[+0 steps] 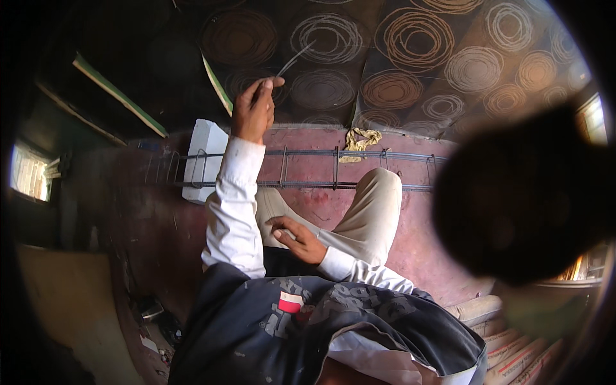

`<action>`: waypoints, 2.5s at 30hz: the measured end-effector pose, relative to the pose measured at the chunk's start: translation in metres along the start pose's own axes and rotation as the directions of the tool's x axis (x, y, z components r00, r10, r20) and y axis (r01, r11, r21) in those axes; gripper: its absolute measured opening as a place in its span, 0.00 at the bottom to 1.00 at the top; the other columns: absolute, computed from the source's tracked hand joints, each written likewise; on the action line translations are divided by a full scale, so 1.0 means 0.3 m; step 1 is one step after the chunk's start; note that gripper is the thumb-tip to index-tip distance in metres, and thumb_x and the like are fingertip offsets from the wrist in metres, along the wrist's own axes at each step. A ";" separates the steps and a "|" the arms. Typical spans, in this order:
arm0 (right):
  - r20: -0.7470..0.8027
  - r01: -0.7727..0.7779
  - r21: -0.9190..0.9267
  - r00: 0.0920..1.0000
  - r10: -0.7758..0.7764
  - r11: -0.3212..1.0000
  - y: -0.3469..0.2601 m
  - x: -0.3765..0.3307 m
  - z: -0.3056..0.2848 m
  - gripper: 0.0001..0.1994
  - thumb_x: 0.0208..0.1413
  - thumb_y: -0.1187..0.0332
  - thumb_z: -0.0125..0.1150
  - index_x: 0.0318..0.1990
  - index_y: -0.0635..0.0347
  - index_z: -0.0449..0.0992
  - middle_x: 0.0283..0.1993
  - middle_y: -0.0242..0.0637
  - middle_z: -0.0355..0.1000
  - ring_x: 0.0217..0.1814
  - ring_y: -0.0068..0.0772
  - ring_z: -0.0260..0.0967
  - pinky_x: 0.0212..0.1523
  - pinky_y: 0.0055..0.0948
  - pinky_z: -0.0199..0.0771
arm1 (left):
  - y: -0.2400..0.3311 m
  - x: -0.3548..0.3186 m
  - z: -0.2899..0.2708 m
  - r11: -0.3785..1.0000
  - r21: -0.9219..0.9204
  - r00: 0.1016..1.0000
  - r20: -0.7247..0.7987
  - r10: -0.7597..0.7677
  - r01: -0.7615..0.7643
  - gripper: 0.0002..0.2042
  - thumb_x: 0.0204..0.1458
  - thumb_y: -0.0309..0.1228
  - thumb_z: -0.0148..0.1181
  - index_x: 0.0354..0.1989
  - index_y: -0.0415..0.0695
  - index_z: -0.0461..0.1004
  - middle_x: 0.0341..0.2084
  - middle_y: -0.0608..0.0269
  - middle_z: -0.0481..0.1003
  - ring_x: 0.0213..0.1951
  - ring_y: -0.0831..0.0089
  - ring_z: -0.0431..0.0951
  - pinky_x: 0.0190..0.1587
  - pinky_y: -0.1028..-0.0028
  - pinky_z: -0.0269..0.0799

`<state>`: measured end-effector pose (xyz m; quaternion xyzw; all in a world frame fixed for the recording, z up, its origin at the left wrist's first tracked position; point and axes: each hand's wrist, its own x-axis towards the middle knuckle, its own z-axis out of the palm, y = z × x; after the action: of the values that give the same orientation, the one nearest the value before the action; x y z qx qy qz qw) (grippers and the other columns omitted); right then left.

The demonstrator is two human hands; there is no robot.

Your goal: The person sits on the floor and uses pliers to twist wire ties around the intersections of a metal frame. They repeatedly pick up wire ties, wrap them around the frame, and twist them to secure the structure.

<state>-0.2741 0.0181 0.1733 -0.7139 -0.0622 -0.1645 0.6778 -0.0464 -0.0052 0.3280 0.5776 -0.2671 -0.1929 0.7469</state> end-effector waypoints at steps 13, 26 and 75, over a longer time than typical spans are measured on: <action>-0.379 0.005 0.500 0.900 0.214 0.866 -0.312 0.327 -0.457 0.13 0.61 0.64 0.60 0.46 0.65 0.75 0.37 0.33 0.75 0.39 0.21 0.71 0.39 0.21 0.70 | -0.013 -0.312 0.130 0.994 -0.035 0.981 0.169 -0.093 0.101 0.12 0.64 0.35 0.51 0.45 0.39 0.76 0.15 0.77 0.60 0.14 0.90 0.53 0.14 0.87 0.48; -0.491 0.214 0.568 0.863 0.119 0.795 -0.303 0.308 -0.477 0.07 0.60 0.67 0.61 0.35 0.60 0.73 0.33 0.30 0.71 0.37 0.21 0.69 0.36 0.21 0.69 | -0.019 -0.383 0.167 0.989 0.145 0.991 0.133 -0.001 -0.018 0.13 0.65 0.34 0.49 0.48 0.38 0.74 0.21 0.64 0.74 0.16 0.83 0.70 0.17 0.83 0.64; -0.596 0.242 0.419 0.801 0.064 0.875 -0.320 0.210 -0.526 0.07 0.60 0.69 0.60 0.40 0.63 0.72 0.43 0.45 0.76 0.40 0.27 0.75 0.39 0.22 0.72 | -0.039 -0.336 0.251 0.978 0.185 0.969 0.206 -0.139 0.100 0.08 0.60 0.30 0.56 0.38 0.38 0.75 0.24 0.63 0.77 0.18 0.82 0.74 0.19 0.84 0.69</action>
<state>-0.2688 -0.1392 0.2885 -0.4340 0.0796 -0.3910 0.8077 -0.1720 -0.0053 0.3134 0.6309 -0.3278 -0.2759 0.6469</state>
